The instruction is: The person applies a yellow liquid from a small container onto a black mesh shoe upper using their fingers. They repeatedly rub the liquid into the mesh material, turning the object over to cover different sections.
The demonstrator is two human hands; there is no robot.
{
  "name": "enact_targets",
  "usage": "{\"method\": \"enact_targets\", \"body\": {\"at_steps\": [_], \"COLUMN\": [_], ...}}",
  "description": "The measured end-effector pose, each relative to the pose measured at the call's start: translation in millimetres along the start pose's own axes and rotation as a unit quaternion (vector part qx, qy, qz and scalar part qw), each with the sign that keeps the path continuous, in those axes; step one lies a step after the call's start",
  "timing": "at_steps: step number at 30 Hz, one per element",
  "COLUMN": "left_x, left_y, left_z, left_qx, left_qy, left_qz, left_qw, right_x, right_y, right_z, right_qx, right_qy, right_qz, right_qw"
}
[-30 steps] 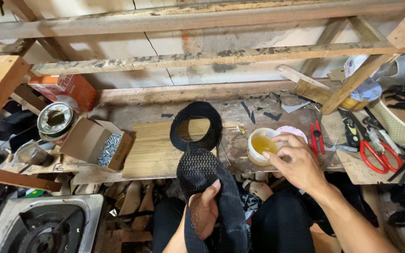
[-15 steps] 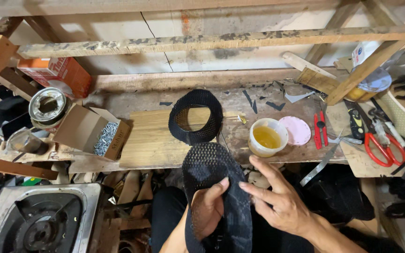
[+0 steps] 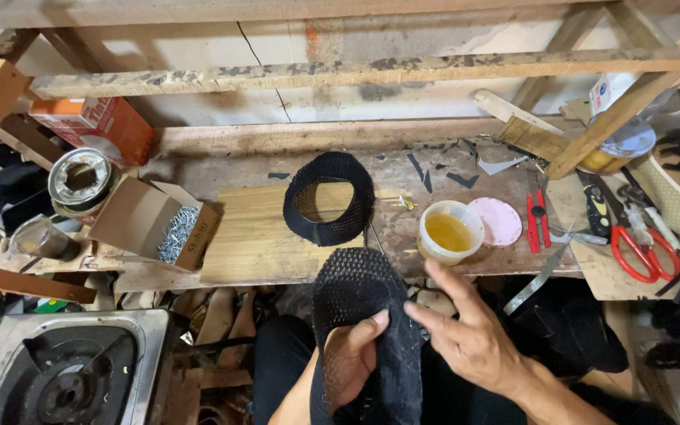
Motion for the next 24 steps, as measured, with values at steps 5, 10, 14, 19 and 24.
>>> {"method": "enact_targets", "body": {"at_steps": [5,10,14,19,24], "left_x": [-2,-5,-6,-21,-22], "left_y": [-2,-6,-25,-75,-78], "left_z": [-1,-2,-9,-26,-27], "left_qx": [0.003,0.013,0.008,-0.068,-0.136], "left_qy": [0.039,0.048,0.033,0.066,0.097], "left_qz": [-0.03,0.004,0.03,0.119,0.126], "left_qw": [0.999,0.999,0.999,0.988,0.978], "right_x": [-1,-2,0,5,5], "right_y": [-7,-7,-4,3,11], "right_z": [-2,-8,-9,-12,-22], "right_qx": [0.004,0.008,0.014,-0.08,-0.311], "right_qy": [-0.017,-0.034,-0.036,-0.006,0.156], "right_qz": [0.022,0.002,0.025,-0.015,-0.036], "right_qw": [1.0,0.999,0.999,0.997,0.937]}}
Point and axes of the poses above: each hand's wrist, its own x-axis away from the middle knuckle, its own y-axis out of the palm, z = x × y, the point moved 2 cm from there along -x, towards the middle knuckle, and after that the axes turned 12 degrees about -z, right-handed, at the moved point
